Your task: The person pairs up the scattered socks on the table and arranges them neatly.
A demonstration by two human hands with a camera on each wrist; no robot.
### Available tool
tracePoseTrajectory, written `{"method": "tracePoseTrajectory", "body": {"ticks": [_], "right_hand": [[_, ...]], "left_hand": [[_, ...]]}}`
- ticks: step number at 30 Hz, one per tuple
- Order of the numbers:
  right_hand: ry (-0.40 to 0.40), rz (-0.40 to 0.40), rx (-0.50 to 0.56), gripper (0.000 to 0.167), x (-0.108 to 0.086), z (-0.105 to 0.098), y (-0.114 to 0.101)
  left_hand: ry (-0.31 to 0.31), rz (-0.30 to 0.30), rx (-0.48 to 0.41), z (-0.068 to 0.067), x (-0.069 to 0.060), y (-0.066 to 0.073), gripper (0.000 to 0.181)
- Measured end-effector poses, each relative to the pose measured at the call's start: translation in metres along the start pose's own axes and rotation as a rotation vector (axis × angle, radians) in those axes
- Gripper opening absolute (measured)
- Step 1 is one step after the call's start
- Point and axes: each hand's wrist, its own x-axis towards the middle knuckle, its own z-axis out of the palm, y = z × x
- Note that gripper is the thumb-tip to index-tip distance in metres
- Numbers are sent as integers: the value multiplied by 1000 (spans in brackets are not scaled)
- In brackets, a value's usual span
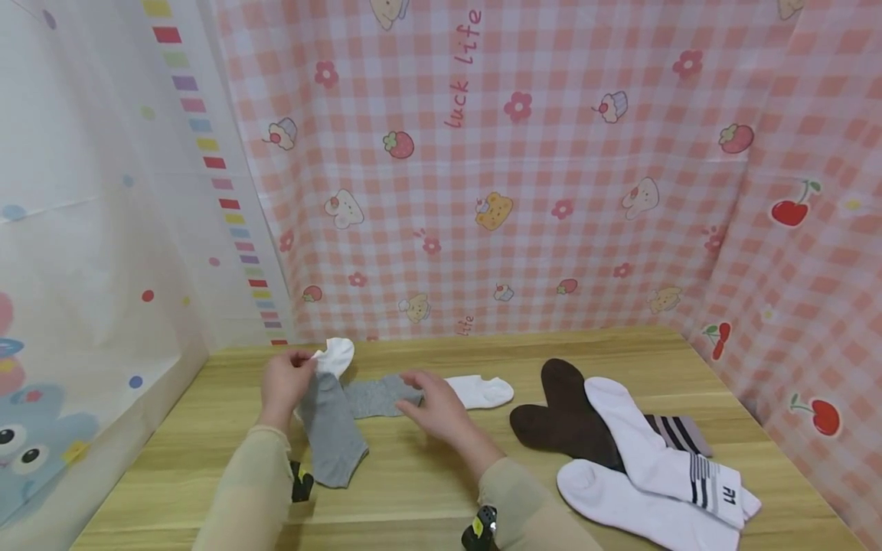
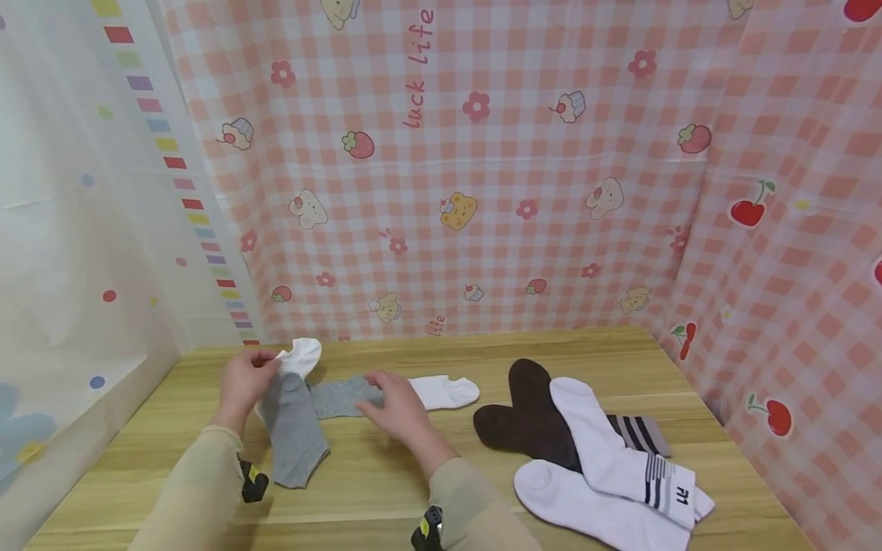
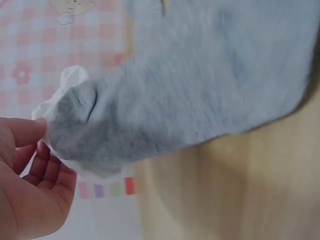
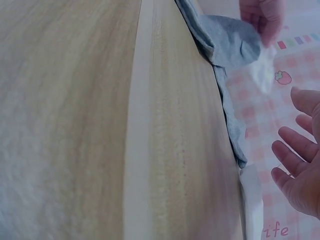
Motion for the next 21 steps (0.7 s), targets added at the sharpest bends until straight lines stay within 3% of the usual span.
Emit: {"method": "tracePoseTrajectory", "body": {"ticks": [6,12,16,21], "right_hand": [[25,2,29,43,0,-3,0],[60,1,44,42,-1,-9,0],[83,11,48,43,-1,-13,1],[102,24,66,45,0,-15,1]], "left_hand": [[128,121,-51,-7,3,14,14],[180,222,-79,-16,3,29,10],[175,265,-59,-21,0,42,9],[72,312,-66,-21,-10,53,6]]}}
